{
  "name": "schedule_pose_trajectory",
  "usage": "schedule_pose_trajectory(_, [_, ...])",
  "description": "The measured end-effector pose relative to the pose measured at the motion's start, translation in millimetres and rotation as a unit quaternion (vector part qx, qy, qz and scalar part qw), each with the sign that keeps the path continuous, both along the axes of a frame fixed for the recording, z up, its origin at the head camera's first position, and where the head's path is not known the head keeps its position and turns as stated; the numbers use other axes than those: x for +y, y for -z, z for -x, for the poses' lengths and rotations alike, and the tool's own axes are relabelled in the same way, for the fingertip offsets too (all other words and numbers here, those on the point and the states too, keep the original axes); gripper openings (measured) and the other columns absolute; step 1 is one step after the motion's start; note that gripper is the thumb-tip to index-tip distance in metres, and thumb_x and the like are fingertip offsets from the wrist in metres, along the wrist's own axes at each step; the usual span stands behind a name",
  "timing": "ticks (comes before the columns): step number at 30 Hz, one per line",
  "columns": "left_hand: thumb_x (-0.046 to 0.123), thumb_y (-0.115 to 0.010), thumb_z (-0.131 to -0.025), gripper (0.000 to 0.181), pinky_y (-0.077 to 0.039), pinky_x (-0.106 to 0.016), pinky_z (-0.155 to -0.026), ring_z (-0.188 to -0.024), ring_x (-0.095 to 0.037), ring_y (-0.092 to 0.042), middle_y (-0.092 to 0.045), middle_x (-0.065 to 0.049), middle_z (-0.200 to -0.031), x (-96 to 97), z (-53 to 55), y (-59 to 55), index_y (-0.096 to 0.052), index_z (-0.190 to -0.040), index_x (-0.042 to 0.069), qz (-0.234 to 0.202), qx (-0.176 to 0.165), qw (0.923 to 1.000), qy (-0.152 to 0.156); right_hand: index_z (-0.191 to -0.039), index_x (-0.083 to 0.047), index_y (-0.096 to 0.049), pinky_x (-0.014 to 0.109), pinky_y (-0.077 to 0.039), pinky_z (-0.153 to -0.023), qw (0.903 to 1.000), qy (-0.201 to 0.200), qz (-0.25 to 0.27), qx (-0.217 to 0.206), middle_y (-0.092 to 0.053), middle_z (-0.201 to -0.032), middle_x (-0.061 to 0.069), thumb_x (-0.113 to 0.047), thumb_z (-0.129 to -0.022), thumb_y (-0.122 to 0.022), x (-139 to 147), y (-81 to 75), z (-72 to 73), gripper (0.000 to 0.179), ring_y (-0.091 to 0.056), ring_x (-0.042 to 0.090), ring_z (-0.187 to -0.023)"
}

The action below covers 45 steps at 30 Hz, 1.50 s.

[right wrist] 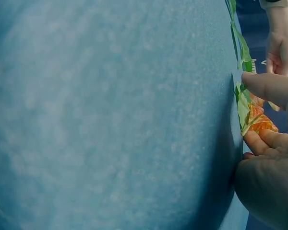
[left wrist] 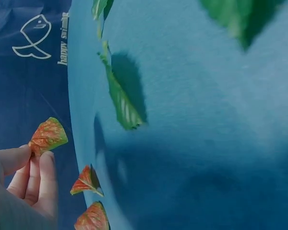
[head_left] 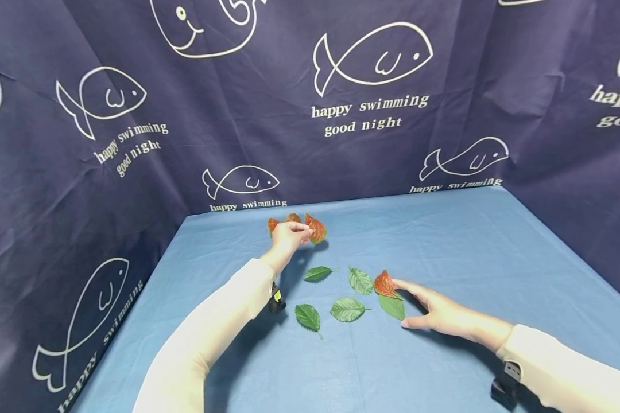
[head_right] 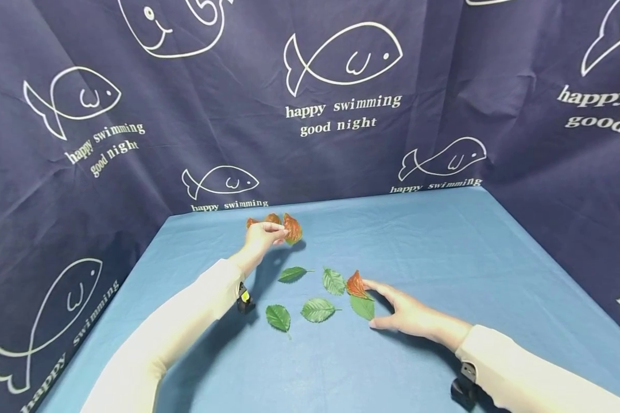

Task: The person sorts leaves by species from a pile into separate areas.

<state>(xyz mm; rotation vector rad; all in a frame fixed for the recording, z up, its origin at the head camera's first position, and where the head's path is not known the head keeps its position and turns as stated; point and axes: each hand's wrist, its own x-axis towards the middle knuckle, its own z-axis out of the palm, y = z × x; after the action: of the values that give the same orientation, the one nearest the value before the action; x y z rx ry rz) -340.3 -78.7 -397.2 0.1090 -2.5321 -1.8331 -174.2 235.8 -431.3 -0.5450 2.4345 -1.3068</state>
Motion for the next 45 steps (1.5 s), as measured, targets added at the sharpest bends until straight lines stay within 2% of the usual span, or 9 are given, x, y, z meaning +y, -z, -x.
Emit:
schedule_pose_trajectory(6, [0.007,-0.075,-0.082,0.015,-0.059,-0.04,-0.082,-0.083,-0.03,-0.073,-0.075,-0.016,-0.092,10.6,10.1,-8.4,-0.075,-0.095,0.0,0.051,0.002,0.9986,0.011,-0.152,-0.013,-0.03,0.012,-0.021,-0.109,1.0,0.006,-0.002,0.003,-0.023,-0.159,0.019,-0.031,-0.084,-0.075,2.1,1.0,-2.0,0.083,-0.012,0.041,-0.147])
schedule_pose_trajectory(15, [0.004,-0.073,-0.081,0.012,-0.059,-0.025,-0.074,-0.084,-0.024,-0.074,-0.075,-0.013,-0.093,21.7,27.1,-6.3,-0.075,-0.093,0.002,0.078,0.003,0.9968,0.015,-0.153,-0.015,-0.029,0.03,-0.019,-0.116,1.0,0.007,0.001,-0.001,-0.021,-0.159,0.018,-0.03,-0.085,-0.074,4.7,0.2,-3.6,0.083,-0.011,0.042,-0.147])
schedule_pose_trajectory(21, [0.004,-0.073,-0.081,0.013,-0.059,-0.031,-0.079,-0.087,-0.027,-0.073,-0.075,-0.014,-0.091,29.4,41.2,1.8,-0.075,-0.094,0.003,0.077,0.002,0.9968,0.021,-0.152,-0.014,-0.03,0.007,-0.02,-0.107,0.9999,0.007,0.011,-0.004,-0.023,-0.159,0.019,-0.03,-0.084,-0.075,5.3,0.8,-3.6,0.083,-0.011,0.042,-0.147])
schedule_pose_trajectory(26, [0.007,-0.071,-0.082,0.012,-0.055,-0.021,-0.071,-0.082,-0.021,-0.073,-0.076,-0.009,-0.087,33.0,49.7,2.4,-0.077,-0.093,0.007,0.141,0.018,0.9896,0.022,-0.152,-0.013,-0.03,0.0,-0.016,-0.101,0.9998,0.004,0.017,0.002,-0.023,-0.159,0.019,-0.029,-0.084,-0.075,3.8,2.0,-2.4,0.083,-0.011,0.041,-0.147])
schedule_pose_trajectory(28, [0.007,-0.07,-0.081,0.013,-0.053,-0.02,-0.069,-0.08,-0.02,-0.072,-0.076,-0.008,-0.088,33.7,52.2,1.1,-0.077,-0.093,0.008,0.164,0.027,0.9858,0.024,-0.152,-0.013,-0.03,0.006,-0.018,-0.107,0.9999,0.006,0.012,0.003,-0.023,-0.159,0.019,-0.029,-0.084,-0.075,3.8,1.7,-1.8,0.083,-0.011,0.041,-0.147])
schedule_pose_trajectory(33, [0.005,-0.069,-0.082,0.014,-0.054,-0.025,-0.072,-0.084,-0.022,-0.07,-0.076,-0.009,-0.092,34.0,56.7,0.5,-0.076,-0.094,0.006,0.183,0.027,0.9824,0.029,-0.152,-0.015,-0.03,0.044,-0.022,-0.116,0.9999,0.008,-0.006,0.004,-0.024,-0.159,0.018,-0.031,-0.084,-0.075,3.2,0.0,-0.4,0.083,-0.014,0.041,-0.147])
schedule_pose_trajectory(36, [0.003,-0.069,-0.082,0.014,-0.054,-0.025,-0.072,-0.086,-0.022,-0.068,-0.075,-0.009,-0.095,33.2,58.8,3.7,-0.076,-0.093,0.006,0.185,0.014,0.982,0.033,-0.152,-0.014,-0.031,0.025,-0.024,-0.115,1.0,0.005,0.004,0.003,-0.025,-0.158,0.018,-0.029,-0.084,-0.075,2.2,0.1,-0.5,0.083,-0.014,0.04,-0.147])
schedule_pose_trajectory(39, [0.002,-0.068,-0.082,0.015,-0.053,-0.023,-0.071,-0.087,-0.022,-0.067,-0.075,-0.009,-0.096,32.5,61.2,6.3,-0.076,-0.094,0.005,0.178,0.006,0.9833,0.037,-0.152,-0.012,-0.031,0.002,-0.02,-0.102,0.9998,0.001,0.019,0.001,-0.026,-0.158,0.02,-0.027,-0.084,-0.075,1.7,0.6,-1.0,0.082,-0.014,0.041,-0.146])
schedule_pose_trajectory(45, [0.001,-0.067,-0.08,0.017,-0.055,-0.027,-0.075,-0.085,-0.023,-0.068,-0.075,-0.011,-0.095,35.1,67.0,4.4,-0.076,-0.094,0.004,0.174,0.026,0.984,0.027,-0.152,-0.014,-0.032,-0.002,-0.019,-0.096,0.9997,0.006,0.022,-0.009,-0.026,-0.158,0.018,-0.027,-0.084,-0.076,1.2,0.4,-2.1,0.082,-0.013,0.039,-0.147])
